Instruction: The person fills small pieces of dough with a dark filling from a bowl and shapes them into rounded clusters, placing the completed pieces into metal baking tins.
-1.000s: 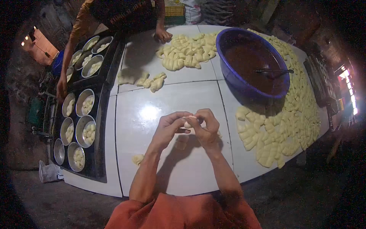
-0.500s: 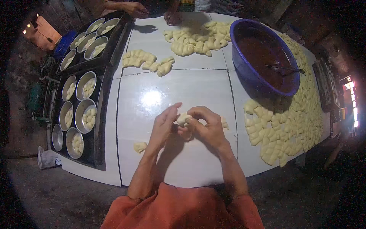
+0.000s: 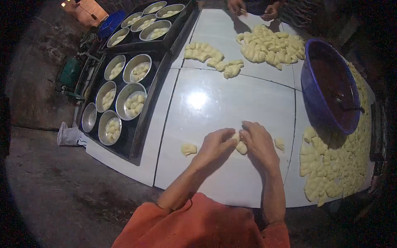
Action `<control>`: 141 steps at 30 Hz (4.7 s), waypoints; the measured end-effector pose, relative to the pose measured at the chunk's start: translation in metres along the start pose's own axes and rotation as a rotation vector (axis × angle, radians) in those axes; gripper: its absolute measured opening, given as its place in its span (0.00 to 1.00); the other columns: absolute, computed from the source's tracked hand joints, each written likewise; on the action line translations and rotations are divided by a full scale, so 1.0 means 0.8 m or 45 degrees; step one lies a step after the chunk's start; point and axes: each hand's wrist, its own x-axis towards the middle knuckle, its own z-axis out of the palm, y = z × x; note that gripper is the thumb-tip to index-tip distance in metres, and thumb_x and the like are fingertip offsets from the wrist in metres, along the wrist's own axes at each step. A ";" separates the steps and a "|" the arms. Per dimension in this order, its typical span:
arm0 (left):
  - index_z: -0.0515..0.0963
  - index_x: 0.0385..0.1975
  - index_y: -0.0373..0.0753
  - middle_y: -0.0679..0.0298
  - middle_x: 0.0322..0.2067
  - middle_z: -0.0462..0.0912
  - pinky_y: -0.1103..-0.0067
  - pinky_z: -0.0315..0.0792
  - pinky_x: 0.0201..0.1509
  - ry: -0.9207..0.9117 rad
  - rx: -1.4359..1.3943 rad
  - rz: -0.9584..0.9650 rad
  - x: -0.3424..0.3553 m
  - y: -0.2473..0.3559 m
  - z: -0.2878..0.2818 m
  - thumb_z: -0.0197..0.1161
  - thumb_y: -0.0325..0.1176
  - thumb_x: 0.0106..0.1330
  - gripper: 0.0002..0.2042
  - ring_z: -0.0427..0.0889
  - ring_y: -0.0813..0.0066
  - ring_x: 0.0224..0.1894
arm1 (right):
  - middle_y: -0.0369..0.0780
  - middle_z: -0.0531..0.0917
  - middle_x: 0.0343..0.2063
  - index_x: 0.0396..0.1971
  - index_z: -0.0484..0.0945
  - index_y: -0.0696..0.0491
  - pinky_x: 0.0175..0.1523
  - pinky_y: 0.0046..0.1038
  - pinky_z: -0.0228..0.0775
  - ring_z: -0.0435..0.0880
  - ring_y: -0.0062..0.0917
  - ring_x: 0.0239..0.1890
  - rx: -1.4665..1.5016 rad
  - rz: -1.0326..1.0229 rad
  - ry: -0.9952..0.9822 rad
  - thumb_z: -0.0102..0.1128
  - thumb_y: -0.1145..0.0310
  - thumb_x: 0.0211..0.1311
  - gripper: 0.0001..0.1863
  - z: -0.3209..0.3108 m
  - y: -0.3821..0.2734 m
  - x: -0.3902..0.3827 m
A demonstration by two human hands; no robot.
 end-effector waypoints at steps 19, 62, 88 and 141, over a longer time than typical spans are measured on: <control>0.77 0.58 0.37 0.50 0.49 0.82 0.68 0.78 0.50 0.385 0.779 -0.011 -0.079 -0.003 -0.084 0.71 0.44 0.61 0.27 0.85 0.58 0.47 | 0.48 0.81 0.47 0.51 0.78 0.59 0.51 0.34 0.76 0.83 0.38 0.48 0.244 0.107 0.549 0.59 0.70 0.65 0.16 0.031 0.021 -0.063; 0.72 0.61 0.32 0.52 0.51 0.83 0.76 0.77 0.53 -0.482 -0.373 0.152 0.076 0.099 0.153 0.63 0.31 0.71 0.21 0.83 0.69 0.50 | 0.39 0.84 0.34 0.42 0.79 0.57 0.43 0.27 0.73 0.83 0.24 0.38 0.633 0.397 0.733 0.60 0.64 0.63 0.13 -0.311 0.260 0.022; 0.79 0.49 0.35 0.66 0.41 0.85 0.80 0.78 0.47 -0.393 -1.401 -0.277 0.114 0.089 0.174 0.58 0.42 0.74 0.15 0.82 0.79 0.42 | 0.38 0.80 0.42 0.57 0.69 0.55 0.46 0.21 0.78 0.82 0.19 0.42 1.800 0.148 0.540 0.62 0.72 0.65 0.22 -0.119 0.125 -0.024; 0.80 0.50 0.31 0.57 0.39 0.85 0.78 0.81 0.42 -0.249 -0.828 0.047 0.022 0.034 0.007 0.63 0.29 0.68 0.14 0.85 0.73 0.37 | 0.37 0.79 0.32 0.37 0.78 0.57 0.37 0.24 0.71 0.76 0.19 0.31 0.556 -0.323 0.691 0.66 0.74 0.63 0.06 0.027 0.027 -0.001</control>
